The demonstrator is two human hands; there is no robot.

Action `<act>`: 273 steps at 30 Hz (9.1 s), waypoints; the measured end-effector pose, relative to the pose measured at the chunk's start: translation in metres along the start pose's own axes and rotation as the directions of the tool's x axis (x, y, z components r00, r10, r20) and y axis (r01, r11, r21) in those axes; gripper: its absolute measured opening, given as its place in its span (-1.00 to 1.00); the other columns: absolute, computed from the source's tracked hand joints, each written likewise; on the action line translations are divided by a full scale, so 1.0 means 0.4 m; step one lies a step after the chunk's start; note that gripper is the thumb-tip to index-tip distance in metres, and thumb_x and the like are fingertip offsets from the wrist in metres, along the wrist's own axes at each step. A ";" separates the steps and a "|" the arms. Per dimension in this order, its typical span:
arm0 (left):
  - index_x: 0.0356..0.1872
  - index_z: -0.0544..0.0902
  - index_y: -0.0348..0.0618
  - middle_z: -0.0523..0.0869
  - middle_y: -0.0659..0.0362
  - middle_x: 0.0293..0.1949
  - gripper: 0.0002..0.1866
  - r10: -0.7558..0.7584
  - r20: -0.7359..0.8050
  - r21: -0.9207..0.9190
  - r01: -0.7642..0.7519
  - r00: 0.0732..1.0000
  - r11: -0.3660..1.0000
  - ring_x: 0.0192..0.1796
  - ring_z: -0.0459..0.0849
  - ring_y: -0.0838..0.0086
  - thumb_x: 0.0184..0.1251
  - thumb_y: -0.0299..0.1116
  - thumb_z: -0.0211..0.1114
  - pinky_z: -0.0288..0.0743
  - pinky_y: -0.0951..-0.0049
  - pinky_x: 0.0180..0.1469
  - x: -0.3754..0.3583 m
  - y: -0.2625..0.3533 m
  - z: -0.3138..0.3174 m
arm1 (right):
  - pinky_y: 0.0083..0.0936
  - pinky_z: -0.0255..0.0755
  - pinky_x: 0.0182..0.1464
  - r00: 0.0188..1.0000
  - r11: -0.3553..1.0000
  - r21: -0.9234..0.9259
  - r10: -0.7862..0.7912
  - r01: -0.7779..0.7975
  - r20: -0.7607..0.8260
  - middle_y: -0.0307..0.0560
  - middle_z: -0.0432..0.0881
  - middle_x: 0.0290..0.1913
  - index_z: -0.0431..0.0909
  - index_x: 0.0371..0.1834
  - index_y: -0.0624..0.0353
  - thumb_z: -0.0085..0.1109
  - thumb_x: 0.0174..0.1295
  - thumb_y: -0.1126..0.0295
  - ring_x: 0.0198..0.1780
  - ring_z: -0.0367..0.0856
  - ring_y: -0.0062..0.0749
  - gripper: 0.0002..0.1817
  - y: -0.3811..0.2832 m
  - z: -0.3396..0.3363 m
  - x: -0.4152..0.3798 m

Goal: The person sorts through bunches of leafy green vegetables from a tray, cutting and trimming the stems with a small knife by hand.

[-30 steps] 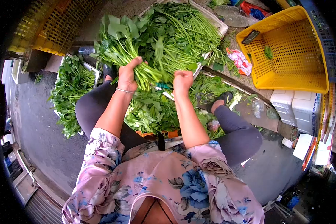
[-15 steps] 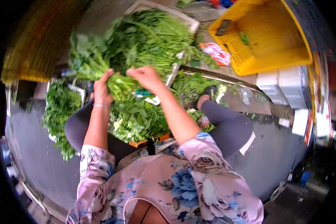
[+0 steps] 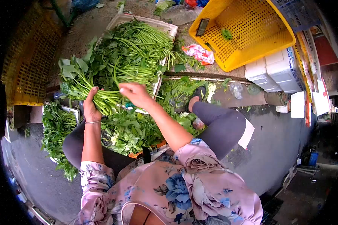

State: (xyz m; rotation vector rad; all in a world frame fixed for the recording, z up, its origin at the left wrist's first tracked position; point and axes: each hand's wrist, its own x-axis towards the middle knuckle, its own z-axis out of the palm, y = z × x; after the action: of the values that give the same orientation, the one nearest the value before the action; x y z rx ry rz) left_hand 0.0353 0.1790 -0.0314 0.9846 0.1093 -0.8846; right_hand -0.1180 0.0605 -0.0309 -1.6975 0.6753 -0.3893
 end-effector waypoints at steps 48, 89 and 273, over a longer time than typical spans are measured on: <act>-0.03 0.40 -0.43 0.56 -0.15 -0.08 -0.59 -0.188 0.332 0.096 0.166 0.924 0.982 -0.08 0.59 0.18 0.08 -0.47 0.20 0.49 0.24 0.00 -0.020 -0.027 -0.013 | -0.63 0.35 -0.40 0.948 0.940 0.125 0.317 -0.316 0.014 -0.16 0.60 -0.47 0.61 -0.43 0.23 0.28 0.00 0.18 -0.48 0.49 -0.53 -0.70 0.021 0.058 0.021; -0.22 0.53 -0.24 0.61 0.25 -0.32 -0.70 0.144 0.108 0.044 -0.149 0.984 0.988 -0.31 0.56 0.53 -0.05 -0.58 0.33 0.41 0.54 -0.20 0.005 -0.056 0.009 | -0.77 0.36 -0.41 0.965 0.977 0.198 -0.022 0.076 -0.261 -0.28 0.57 -0.50 0.56 -0.40 0.31 0.18 0.07 0.53 -0.48 0.44 -0.77 -0.93 -0.058 0.163 0.022; 0.08 0.34 -0.43 0.50 -0.06 0.01 -0.50 -0.133 0.289 -0.063 0.157 0.948 0.986 0.00 0.52 0.23 0.07 -0.41 0.08 0.37 0.26 0.11 0.002 -0.024 -0.047 | -0.58 0.31 -0.52 1.000 0.994 0.107 -0.004 0.003 0.002 -0.17 0.50 -0.63 0.58 -0.26 0.27 -0.01 0.22 0.25 -0.60 0.42 -0.60 -0.70 -0.028 0.098 0.031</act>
State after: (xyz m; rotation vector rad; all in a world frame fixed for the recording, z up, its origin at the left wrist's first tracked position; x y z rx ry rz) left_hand 0.0349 0.1906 -0.0490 0.7676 -0.0258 -1.1394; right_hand -0.0827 0.0843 -0.0308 -1.5971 0.6391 -0.4193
